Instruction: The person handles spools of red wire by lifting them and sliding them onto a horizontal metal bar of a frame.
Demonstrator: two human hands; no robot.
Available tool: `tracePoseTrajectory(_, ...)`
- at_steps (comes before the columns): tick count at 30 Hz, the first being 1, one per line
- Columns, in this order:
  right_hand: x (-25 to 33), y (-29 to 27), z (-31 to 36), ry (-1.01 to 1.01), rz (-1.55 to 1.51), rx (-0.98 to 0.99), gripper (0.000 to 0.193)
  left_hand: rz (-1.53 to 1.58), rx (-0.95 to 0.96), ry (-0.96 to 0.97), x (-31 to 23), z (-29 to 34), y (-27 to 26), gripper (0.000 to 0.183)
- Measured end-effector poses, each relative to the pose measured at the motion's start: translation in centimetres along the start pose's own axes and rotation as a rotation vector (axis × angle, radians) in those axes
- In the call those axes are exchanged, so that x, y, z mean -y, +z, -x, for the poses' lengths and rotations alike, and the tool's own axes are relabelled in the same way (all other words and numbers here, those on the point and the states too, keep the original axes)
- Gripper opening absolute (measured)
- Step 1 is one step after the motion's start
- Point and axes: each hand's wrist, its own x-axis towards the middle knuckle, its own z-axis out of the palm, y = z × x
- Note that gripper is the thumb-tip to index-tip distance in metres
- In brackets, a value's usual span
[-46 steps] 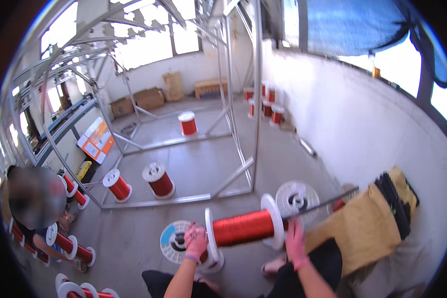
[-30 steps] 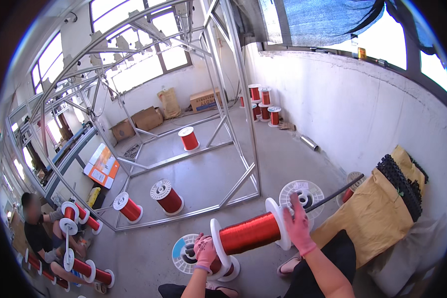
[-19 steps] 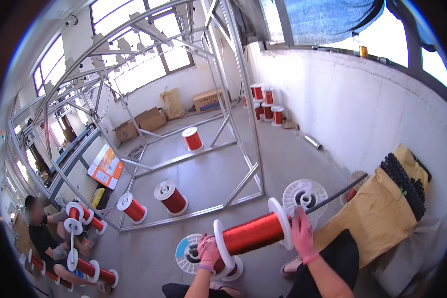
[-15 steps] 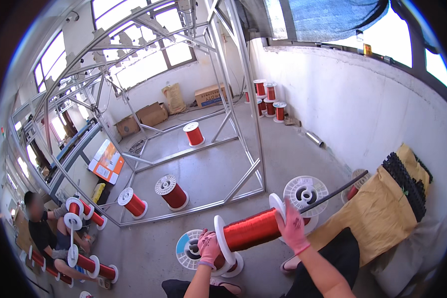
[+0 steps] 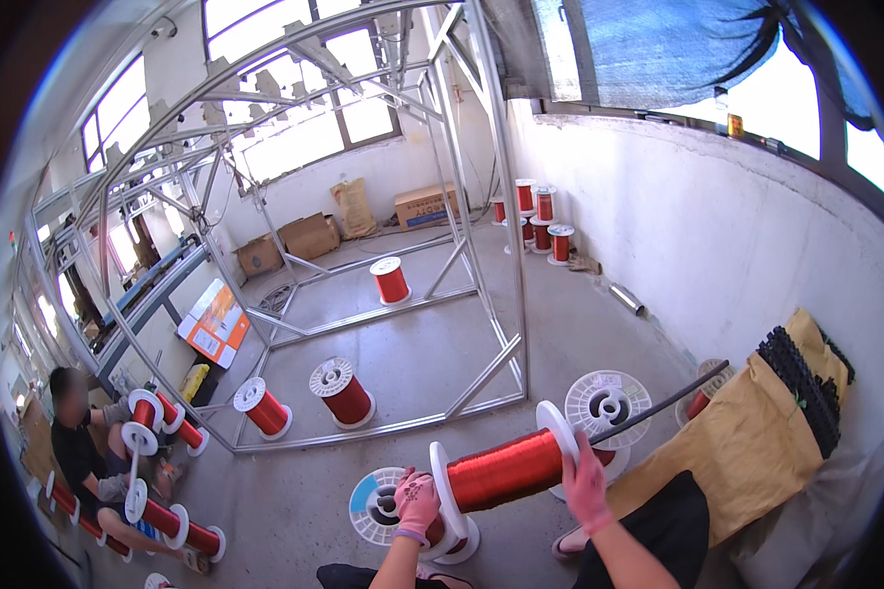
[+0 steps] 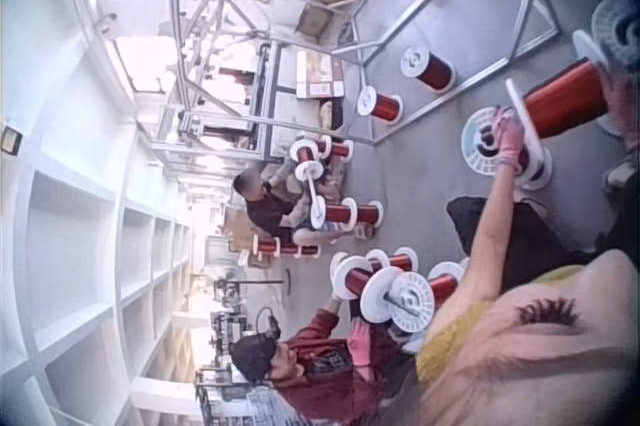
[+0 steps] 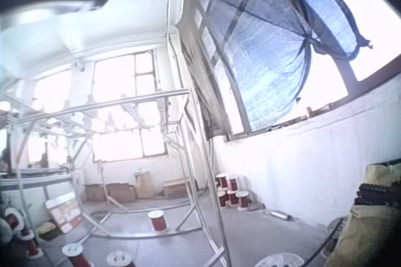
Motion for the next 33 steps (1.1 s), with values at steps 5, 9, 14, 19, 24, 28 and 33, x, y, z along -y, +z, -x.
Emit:
tracePoseTrajectory(5,-10.6,-2.2,11.0,0.263,0.113,0.133,0.043,0.092,0.064,-0.044,-2.2,-1.4,-0.1,0.021)
tracePoseTrajectory(9,1.3,-2.9,-1.5,0.030,-0.091,-0.031,0.045,0.047,0.091,-0.008,-0.8,-0.2,-0.2,0.021)
tracePoseTrajectory(14,1.5,-0.5,1.3,0.103,-0.104,-0.006,0.045,0.026,0.078,-0.050,-0.8,-0.3,-1.1,0.021)
tracePoseTrajectory(19,-12.9,-0.5,11.3,0.317,0.351,0.164,0.048,0.040,-0.012,-0.054,-1.4,-1.6,-0.1,0.023)
tracePoseTrajectory(24,3.6,-2.4,-4.3,-0.050,-0.108,-0.079,0.047,0.020,0.146,-0.054,-0.8,-0.6,-1.9,0.021)
tracePoseTrajectory(28,1.4,-0.5,2.0,0.046,-0.142,-0.017,0.046,0.038,0.053,-0.062,-0.7,-0.1,-1.1,0.019)
tracePoseTrajectory(33,-9.6,-1.3,7.9,0.267,0.134,-0.043,0.043,0.158,-0.010,-0.083,-1.2,-0.6,0.6,0.018)
